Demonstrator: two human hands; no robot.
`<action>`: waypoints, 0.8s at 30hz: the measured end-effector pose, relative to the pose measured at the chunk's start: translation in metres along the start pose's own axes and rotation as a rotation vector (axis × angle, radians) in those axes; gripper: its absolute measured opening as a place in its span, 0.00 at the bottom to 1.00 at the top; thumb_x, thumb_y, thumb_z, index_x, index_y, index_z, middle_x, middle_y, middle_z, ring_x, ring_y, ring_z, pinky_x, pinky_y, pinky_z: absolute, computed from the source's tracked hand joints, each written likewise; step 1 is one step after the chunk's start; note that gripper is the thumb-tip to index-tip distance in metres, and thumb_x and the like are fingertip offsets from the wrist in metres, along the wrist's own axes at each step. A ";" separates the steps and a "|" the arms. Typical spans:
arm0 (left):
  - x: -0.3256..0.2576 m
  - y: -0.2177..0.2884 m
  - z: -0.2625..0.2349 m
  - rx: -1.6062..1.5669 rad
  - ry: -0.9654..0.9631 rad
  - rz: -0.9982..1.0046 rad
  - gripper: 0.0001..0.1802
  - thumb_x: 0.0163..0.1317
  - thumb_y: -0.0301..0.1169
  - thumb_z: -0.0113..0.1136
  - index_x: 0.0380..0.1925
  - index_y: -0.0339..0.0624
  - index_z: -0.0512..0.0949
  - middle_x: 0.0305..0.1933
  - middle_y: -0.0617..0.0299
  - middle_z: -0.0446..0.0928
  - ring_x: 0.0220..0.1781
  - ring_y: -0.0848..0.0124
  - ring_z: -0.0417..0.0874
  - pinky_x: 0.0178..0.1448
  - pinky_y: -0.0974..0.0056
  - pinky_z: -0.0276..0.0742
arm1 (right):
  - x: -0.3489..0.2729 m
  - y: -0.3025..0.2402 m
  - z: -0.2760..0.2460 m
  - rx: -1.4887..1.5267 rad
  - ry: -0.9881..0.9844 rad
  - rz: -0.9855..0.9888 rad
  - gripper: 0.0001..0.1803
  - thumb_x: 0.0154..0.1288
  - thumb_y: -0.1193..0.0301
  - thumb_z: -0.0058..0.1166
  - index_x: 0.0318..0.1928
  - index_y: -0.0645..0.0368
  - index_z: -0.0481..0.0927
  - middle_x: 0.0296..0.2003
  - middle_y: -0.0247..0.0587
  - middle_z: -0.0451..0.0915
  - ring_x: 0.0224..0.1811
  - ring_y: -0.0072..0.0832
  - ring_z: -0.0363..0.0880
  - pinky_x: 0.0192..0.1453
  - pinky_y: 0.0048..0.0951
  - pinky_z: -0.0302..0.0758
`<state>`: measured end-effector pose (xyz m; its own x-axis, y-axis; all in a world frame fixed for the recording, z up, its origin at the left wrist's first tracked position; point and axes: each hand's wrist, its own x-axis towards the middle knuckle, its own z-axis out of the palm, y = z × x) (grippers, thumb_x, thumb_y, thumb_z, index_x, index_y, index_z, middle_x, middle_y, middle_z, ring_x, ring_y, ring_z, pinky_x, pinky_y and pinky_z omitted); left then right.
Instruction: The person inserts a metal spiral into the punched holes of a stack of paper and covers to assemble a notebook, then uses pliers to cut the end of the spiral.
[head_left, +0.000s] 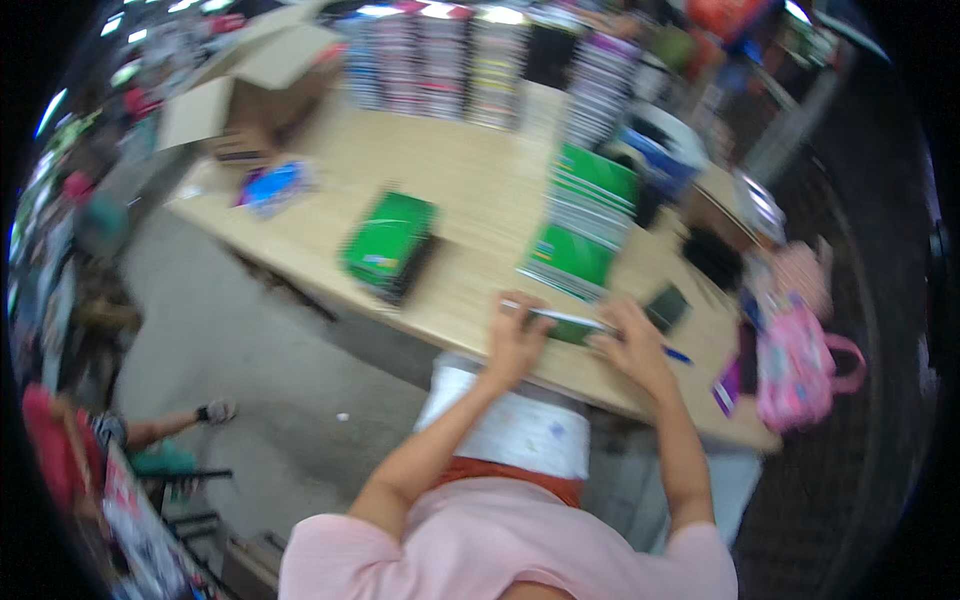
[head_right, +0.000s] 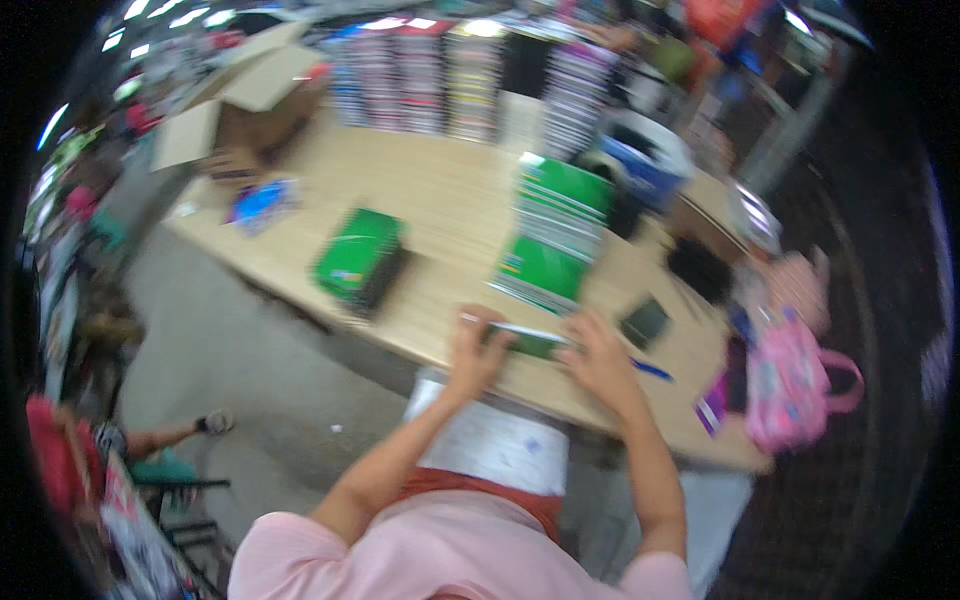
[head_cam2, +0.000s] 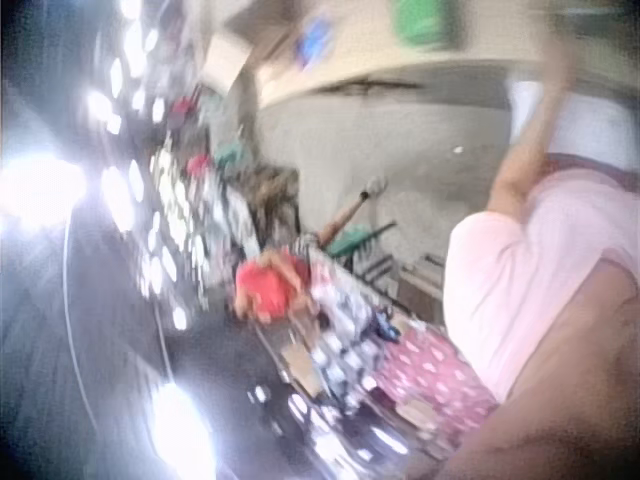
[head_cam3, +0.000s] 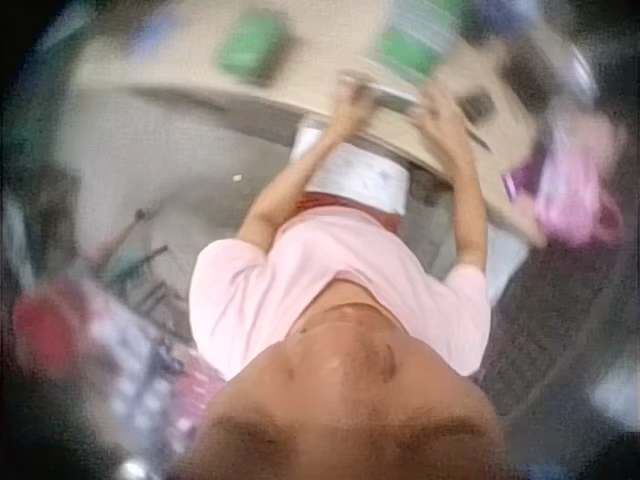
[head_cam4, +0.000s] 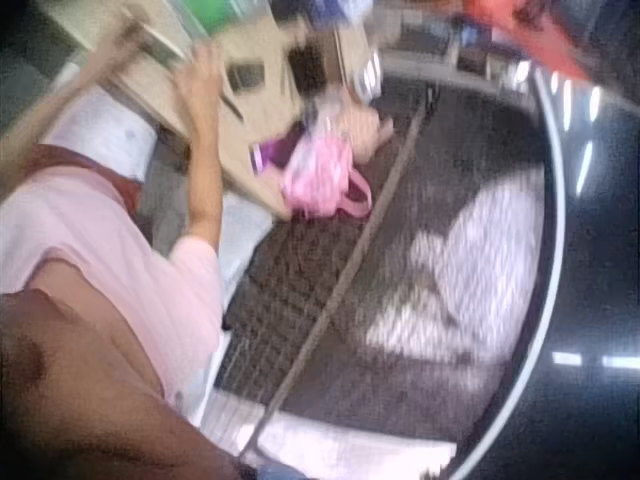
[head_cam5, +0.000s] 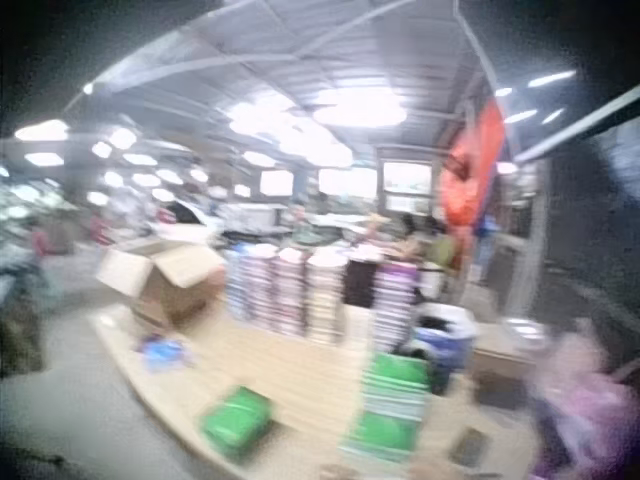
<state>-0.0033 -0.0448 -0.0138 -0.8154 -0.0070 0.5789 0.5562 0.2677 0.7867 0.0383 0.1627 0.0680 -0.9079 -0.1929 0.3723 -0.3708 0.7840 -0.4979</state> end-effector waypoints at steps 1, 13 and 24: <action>-0.003 -0.002 0.006 -0.009 0.035 0.026 0.11 0.53 0.26 0.68 0.38 0.40 0.79 0.41 0.49 0.75 0.50 0.51 0.76 0.56 0.52 0.73 | -0.004 0.001 -0.002 0.023 -0.021 0.019 0.11 0.62 0.72 0.60 0.44 0.63 0.81 0.38 0.49 0.81 0.43 0.48 0.82 0.49 0.41 0.77; -0.010 -0.003 0.007 -0.171 0.000 -0.011 0.13 0.57 0.28 0.68 0.41 0.43 0.76 0.46 0.53 0.67 0.51 0.53 0.74 0.55 0.54 0.72 | -0.014 0.024 0.005 0.079 -0.039 -0.006 0.11 0.60 0.77 0.59 0.43 0.65 0.77 0.35 0.48 0.74 0.35 0.43 0.74 0.39 0.37 0.69; -0.008 -0.006 0.015 -0.187 0.002 0.053 0.14 0.55 0.29 0.70 0.40 0.44 0.76 0.46 0.52 0.67 0.50 0.53 0.73 0.55 0.54 0.71 | -0.011 0.027 0.015 -0.090 -0.011 -0.122 0.11 0.67 0.71 0.57 0.43 0.67 0.76 0.35 0.52 0.74 0.41 0.49 0.73 0.45 0.46 0.69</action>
<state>-0.0022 -0.0319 -0.0266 -0.7843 0.0007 0.6204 0.6183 0.0839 0.7815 0.0356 0.1771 0.0383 -0.8592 -0.2965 0.4169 -0.4602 0.8038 -0.3769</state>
